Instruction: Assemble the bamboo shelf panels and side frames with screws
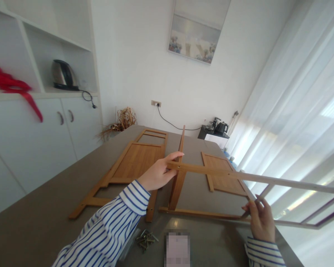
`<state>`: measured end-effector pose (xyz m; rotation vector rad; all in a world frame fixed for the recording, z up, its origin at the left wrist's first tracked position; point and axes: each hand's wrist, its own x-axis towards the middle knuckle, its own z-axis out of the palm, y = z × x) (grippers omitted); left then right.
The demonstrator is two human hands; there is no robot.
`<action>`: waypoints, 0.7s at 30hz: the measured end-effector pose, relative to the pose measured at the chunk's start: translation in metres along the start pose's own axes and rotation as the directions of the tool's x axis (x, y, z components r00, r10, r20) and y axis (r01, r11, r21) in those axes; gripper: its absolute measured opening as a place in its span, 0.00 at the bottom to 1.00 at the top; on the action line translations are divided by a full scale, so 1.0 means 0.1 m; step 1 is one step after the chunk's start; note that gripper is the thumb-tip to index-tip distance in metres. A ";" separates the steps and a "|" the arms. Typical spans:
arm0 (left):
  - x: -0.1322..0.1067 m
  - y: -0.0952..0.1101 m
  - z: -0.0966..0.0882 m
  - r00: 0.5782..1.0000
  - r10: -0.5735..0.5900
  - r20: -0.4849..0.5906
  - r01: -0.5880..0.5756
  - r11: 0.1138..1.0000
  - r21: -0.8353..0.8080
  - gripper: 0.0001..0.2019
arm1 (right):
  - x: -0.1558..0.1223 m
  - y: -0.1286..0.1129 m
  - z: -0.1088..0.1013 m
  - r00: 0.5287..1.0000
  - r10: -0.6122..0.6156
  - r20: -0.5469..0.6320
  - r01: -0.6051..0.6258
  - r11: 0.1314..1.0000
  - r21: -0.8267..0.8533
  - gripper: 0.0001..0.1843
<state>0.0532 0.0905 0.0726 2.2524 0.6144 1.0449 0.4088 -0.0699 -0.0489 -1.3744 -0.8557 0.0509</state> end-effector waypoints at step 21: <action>0.00 0.07 -0.06 0.997 0.018 0.068 -0.019 1.000 0.011 0.25 | -0.02 0.05 -0.01 0.997 0.032 0.071 -0.036 0.997 0.065 0.30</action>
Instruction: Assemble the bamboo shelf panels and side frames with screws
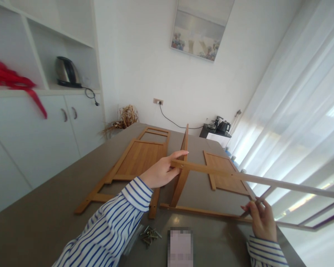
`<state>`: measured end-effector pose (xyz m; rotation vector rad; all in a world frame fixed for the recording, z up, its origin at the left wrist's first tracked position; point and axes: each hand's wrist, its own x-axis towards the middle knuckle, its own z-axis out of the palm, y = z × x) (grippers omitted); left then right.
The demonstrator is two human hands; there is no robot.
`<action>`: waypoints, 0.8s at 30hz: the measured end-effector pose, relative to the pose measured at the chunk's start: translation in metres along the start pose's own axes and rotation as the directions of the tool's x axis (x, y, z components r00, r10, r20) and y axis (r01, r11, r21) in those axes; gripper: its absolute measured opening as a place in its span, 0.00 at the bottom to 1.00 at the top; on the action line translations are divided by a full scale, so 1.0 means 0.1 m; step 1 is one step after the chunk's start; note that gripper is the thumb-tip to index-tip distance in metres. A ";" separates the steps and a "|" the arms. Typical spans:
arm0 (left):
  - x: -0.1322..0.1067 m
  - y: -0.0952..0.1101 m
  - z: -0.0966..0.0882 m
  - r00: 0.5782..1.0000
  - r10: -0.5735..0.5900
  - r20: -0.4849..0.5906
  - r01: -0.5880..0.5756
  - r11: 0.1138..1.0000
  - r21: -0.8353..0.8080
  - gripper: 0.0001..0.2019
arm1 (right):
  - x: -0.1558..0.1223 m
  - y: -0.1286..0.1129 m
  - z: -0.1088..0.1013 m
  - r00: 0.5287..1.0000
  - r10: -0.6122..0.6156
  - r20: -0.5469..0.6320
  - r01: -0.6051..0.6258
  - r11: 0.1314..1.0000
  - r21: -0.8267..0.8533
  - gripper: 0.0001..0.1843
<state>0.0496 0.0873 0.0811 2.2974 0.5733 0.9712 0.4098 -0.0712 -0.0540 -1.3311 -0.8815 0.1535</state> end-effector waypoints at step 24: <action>-0.01 0.09 -0.05 0.998 0.030 -0.057 -0.028 0.999 0.028 0.24 | 0.03 0.06 0.01 0.999 0.007 -0.032 -0.008 0.999 -0.050 0.32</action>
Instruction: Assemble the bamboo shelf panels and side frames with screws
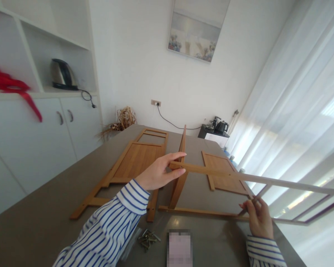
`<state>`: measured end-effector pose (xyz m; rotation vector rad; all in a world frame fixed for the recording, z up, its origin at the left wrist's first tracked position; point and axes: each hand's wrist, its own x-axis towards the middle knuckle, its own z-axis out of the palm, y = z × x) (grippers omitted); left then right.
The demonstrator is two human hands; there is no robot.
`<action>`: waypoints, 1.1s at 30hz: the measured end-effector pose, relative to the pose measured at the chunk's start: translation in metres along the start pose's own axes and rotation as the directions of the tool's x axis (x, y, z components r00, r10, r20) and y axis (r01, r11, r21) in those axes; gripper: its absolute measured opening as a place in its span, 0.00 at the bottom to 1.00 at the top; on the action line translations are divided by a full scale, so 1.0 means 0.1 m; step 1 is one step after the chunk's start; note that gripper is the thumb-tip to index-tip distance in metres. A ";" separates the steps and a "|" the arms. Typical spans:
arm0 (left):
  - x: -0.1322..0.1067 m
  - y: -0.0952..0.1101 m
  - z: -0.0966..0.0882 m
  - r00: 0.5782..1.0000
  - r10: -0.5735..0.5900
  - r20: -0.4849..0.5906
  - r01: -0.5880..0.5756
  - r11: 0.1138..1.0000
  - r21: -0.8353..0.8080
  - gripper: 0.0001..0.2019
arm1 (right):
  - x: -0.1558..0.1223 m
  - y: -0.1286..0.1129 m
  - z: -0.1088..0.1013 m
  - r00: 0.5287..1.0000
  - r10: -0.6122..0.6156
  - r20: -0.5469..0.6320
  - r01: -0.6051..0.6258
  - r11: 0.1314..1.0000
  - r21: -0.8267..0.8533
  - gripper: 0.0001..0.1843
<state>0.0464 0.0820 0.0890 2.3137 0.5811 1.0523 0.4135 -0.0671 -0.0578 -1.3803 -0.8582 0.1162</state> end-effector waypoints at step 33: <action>0.01 0.03 0.02 0.991 0.126 -0.048 -0.124 0.992 0.038 0.18 | -0.75 -1.33 0.46 0.770 -0.305 0.560 0.546 0.769 -0.332 0.11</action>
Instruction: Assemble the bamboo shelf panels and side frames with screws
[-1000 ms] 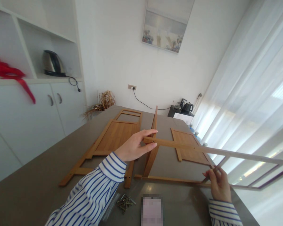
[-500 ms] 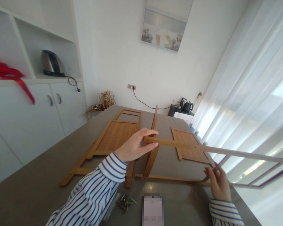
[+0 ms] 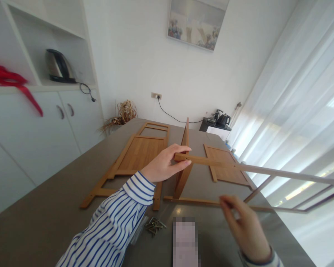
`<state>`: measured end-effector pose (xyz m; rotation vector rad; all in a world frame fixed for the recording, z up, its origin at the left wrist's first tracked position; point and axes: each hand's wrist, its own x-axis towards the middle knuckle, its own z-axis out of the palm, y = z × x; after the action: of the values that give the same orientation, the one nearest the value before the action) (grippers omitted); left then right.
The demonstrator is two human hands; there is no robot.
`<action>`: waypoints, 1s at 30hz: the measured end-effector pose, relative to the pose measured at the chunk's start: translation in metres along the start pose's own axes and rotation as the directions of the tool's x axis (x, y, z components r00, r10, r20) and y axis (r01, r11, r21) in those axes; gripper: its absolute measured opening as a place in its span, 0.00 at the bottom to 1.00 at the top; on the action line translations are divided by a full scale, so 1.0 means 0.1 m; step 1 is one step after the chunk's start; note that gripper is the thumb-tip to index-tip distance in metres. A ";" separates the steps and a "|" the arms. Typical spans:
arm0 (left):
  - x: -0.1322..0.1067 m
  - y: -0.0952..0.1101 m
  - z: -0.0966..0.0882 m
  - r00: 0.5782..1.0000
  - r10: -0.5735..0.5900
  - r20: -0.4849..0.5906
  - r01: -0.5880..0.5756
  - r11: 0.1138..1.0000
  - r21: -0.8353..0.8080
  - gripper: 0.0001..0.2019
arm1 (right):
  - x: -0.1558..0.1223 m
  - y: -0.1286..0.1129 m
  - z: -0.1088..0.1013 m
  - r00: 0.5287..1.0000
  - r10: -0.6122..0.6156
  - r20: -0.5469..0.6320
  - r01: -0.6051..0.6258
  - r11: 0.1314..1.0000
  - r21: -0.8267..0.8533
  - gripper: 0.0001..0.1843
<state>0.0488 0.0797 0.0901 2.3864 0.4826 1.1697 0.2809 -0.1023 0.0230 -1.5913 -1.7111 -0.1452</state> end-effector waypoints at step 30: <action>0.00 -0.03 0.00 1.000 -0.010 0.025 0.011 1.000 -0.012 0.18 | 0.27 -1.04 1.17 0.618 -0.370 0.694 0.600 0.792 -0.112 0.07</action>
<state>0.0479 0.0819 0.0886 2.3823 0.4780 1.1339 0.1380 -0.0366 0.0004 -1.4298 -2.8053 -0.1841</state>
